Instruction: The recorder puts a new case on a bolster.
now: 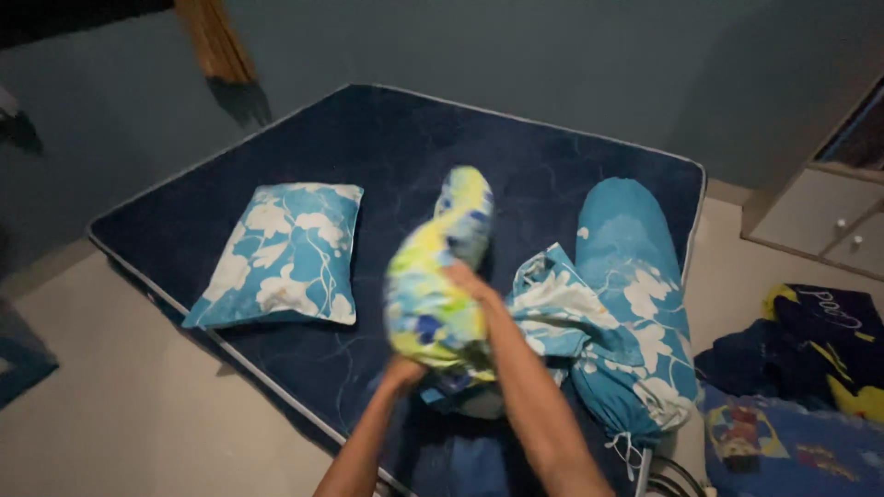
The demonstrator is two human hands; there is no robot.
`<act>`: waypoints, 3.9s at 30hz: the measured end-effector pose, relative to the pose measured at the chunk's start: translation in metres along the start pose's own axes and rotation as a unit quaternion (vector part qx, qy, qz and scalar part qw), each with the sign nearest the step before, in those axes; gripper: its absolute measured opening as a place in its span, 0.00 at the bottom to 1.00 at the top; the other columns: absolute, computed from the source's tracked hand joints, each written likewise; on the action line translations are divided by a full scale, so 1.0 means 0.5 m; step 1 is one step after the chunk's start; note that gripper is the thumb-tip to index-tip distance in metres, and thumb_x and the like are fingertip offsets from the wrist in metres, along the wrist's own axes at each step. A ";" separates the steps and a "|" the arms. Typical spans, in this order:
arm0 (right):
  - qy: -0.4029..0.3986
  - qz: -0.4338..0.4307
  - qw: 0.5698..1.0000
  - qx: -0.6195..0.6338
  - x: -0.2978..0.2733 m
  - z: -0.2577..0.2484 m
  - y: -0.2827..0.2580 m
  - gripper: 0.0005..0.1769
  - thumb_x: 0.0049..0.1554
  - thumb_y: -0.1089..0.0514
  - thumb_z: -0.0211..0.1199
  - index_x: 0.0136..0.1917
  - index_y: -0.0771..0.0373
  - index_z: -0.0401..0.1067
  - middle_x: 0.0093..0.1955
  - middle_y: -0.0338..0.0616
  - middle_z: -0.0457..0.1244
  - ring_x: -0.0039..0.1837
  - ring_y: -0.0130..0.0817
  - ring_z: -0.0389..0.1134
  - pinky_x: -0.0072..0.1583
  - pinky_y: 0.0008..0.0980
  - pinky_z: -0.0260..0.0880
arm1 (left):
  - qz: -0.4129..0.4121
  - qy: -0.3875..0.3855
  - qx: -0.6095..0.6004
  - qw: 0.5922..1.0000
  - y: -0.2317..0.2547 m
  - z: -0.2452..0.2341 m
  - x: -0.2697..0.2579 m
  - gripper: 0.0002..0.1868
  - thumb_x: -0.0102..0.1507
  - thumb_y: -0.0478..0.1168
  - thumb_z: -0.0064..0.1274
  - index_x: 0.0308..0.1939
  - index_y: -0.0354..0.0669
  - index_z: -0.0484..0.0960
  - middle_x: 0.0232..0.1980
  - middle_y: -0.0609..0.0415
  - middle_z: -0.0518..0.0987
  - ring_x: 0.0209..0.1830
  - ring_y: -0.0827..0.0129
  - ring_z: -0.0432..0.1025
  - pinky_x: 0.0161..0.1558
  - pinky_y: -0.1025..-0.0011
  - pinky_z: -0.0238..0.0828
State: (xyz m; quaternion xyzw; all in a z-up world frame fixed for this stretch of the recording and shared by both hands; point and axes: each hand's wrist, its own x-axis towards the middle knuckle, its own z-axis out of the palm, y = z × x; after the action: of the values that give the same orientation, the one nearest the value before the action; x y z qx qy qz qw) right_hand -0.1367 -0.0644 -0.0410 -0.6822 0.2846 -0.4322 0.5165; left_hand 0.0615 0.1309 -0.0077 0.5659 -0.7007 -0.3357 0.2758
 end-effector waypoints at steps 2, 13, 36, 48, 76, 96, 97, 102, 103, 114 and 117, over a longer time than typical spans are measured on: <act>-0.035 0.025 0.999 0.034 -0.001 0.035 0.031 0.34 0.60 0.45 0.63 0.74 0.61 0.65 0.64 0.51 0.65 0.61 0.42 0.66 0.63 0.44 0.69 | -0.038 -0.009 -0.006 0.999 -0.018 0.023 -0.068 0.32 0.55 0.40 0.57 0.66 0.46 0.74 0.63 0.43 0.79 0.65 0.53 0.72 0.64 0.61 0.68; 0.110 0.412 0.721 -0.546 -0.418 0.012 0.056 0.71 0.40 0.40 0.84 0.82 0.38 0.38 0.78 0.58 0.47 0.78 0.61 0.50 0.72 0.58 0.55 | -0.170 -0.043 -0.005 0.984 -0.308 0.204 0.026 0.39 0.53 0.41 0.52 0.71 0.44 0.66 0.65 0.36 0.76 0.67 0.45 0.70 0.67 0.60 0.65; 0.445 0.005 0.807 -0.388 -0.105 -0.308 -0.188 0.45 0.51 0.43 0.75 0.71 0.69 0.61 0.65 0.62 0.64 0.65 0.57 0.66 0.64 0.47 0.66 | -0.153 0.003 -0.220 0.963 -0.297 0.224 0.113 0.28 0.56 0.36 0.55 0.62 0.41 0.77 0.42 0.45 0.82 0.37 0.60 0.77 0.38 0.64 0.75; 0.195 0.154 0.898 -0.364 -0.435 -0.221 0.486 0.19 0.51 0.56 0.63 0.56 0.58 0.77 0.48 0.52 0.71 0.50 0.48 0.75 0.53 0.42 0.74 | 0.019 0.145 -0.059 0.988 -0.166 0.196 0.129 0.33 0.54 0.41 0.60 0.64 0.44 0.73 0.53 0.49 0.80 0.50 0.57 0.74 0.50 0.57 0.72; 0.212 0.417 0.841 -0.270 -0.490 -0.197 0.413 0.36 0.56 0.32 0.60 0.69 0.54 0.68 0.67 0.61 0.63 0.70 0.60 0.62 0.69 0.51 0.61 | 0.047 -0.151 0.407 0.900 0.008 0.315 -0.008 0.52 0.51 0.51 0.69 0.75 0.62 0.58 0.81 0.42 0.45 0.79 0.37 0.39 0.68 0.33 0.47; 0.024 0.456 0.776 -0.435 -0.356 -0.288 0.365 0.29 0.55 0.41 0.59 0.63 0.60 0.73 0.64 0.56 0.68 0.65 0.52 0.70 0.64 0.47 0.70 | -0.147 0.001 0.071 0.987 -0.214 0.070 0.314 0.26 0.50 0.61 0.63 0.50 0.61 0.87 0.51 0.49 0.84 0.53 0.52 0.78 0.54 0.57 0.75; -0.038 0.464 0.695 -0.547 -0.314 -0.226 0.285 0.30 0.53 0.46 0.64 0.66 0.58 0.71 0.68 0.53 0.65 0.69 0.50 0.66 0.67 0.46 0.67 | -0.179 -0.008 0.057 0.982 -0.243 0.070 0.354 0.26 0.51 0.64 0.61 0.47 0.59 0.88 0.50 0.49 0.85 0.52 0.52 0.79 0.54 0.57 0.75; 0.175 0.115 0.951 -0.227 -0.129 -0.009 0.082 0.45 0.46 0.47 0.78 0.70 0.62 0.62 0.67 0.50 0.62 0.70 0.47 0.64 0.66 0.39 0.65 | -0.196 0.012 0.053 0.979 -0.328 0.087 0.451 0.24 0.56 0.64 0.58 0.43 0.52 0.89 0.48 0.44 0.85 0.51 0.47 0.79 0.52 0.54 0.75; 0.129 0.075 0.974 -0.172 -0.073 0.035 0.040 0.51 0.42 0.50 0.80 0.73 0.61 0.57 0.68 0.51 0.59 0.69 0.49 0.61 0.66 0.40 0.62 | -0.199 0.027 0.050 0.978 -0.326 0.077 0.463 0.24 0.56 0.62 0.58 0.43 0.50 0.88 0.47 0.41 0.84 0.50 0.46 0.78 0.52 0.52 0.74; 0.157 0.247 0.852 -0.434 0.125 0.103 0.236 0.17 0.42 0.64 0.68 0.45 0.58 0.68 0.46 0.53 0.65 0.53 0.57 0.64 0.53 0.52 0.63 | -0.145 -0.140 0.022 0.979 -0.405 0.046 0.586 0.30 0.54 0.63 0.55 0.47 0.46 0.86 0.52 0.40 0.83 0.53 0.48 0.77 0.54 0.55 0.73; 0.198 0.231 0.855 -0.421 0.175 0.091 0.289 0.12 0.45 0.65 0.65 0.42 0.59 0.67 0.45 0.54 0.65 0.53 0.59 0.65 0.53 0.53 0.64 | -0.214 -0.126 0.031 0.968 -0.386 0.014 0.622 0.38 0.51 0.71 0.57 0.53 0.49 0.85 0.54 0.44 0.82 0.56 0.51 0.78 0.56 0.57 0.74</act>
State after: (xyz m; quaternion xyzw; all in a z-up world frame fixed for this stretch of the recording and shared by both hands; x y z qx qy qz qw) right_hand -0.0476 -0.1607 -0.1564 -0.6494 0.6844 -0.2656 0.1980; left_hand 0.1086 -0.1983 -0.1612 0.6641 -0.6024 -0.4335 0.0896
